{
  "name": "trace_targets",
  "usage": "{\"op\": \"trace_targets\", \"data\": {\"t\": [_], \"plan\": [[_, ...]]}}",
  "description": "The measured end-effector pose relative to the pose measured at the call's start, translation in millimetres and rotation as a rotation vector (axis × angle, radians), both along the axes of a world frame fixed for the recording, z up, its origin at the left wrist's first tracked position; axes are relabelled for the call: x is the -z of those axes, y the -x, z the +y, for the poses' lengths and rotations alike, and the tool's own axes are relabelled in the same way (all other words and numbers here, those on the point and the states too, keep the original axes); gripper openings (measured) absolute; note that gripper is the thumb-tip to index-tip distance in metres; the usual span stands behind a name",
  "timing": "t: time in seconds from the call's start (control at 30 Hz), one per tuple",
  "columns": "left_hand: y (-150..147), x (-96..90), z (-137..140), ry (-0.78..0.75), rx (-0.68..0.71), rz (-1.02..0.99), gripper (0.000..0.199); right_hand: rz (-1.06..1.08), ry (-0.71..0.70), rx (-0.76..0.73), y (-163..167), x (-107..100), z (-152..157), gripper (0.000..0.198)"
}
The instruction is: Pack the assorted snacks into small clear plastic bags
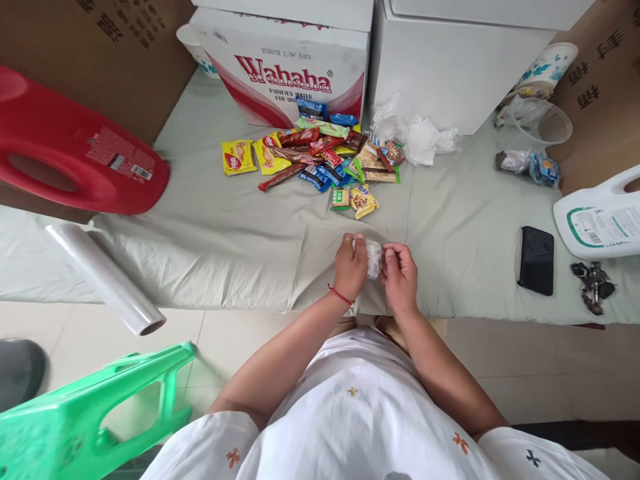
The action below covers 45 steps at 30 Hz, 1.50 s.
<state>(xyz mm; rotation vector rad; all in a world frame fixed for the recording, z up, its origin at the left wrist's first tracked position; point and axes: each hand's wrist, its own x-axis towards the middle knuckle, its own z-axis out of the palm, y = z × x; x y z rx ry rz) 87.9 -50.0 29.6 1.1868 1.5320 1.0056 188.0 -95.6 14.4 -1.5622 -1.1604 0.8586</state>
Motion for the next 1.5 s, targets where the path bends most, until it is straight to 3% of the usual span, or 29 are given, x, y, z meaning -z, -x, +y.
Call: {"op": "trace_targets", "data": {"t": [0.1, 0.23, 0.4, 0.53, 0.9, 1.17, 1.33, 1.5], "plan": [[-4, -1.2, 1, -0.123, 0.005, 0.105, 0.022, -0.009, 0.013, 0.04, -3, -4, 4, 0.053], [-11, -0.4, 19, -0.165, 0.162, -0.021, 0.027, -0.161, -0.023, -0.011, -11, -3, 22, 0.054], [-11, 10.8, 49, -0.175, 0.307, -0.104, 0.034, -0.005, -0.028, 0.067, -17, 8, 33, 0.058], [-11, 19.4, 52, -0.178, 0.285, -0.141, 0.041, 0.015, -0.019, 0.131, -13, 9, 32, 0.059], [-5, 21.7, 57, -0.148, 0.303, -0.395, 0.06, 0.256, -0.066, 0.058, -10, 8, 34, 0.055], [-7, 28.0, 63, -0.166, 0.261, -0.47, 0.062, 0.404, -0.009, 0.08, -10, 5, 38, 0.049], [-9, 31.3, 67, -0.165, 0.227, -0.514, 0.06, 0.639, 0.083, 0.036, -16, -6, 40, 0.064], [-9, 35.0, 67, -0.19, 0.225, -0.522, 0.056, 0.598, 0.085, 0.054, -6, -4, 33, 0.047]]}}
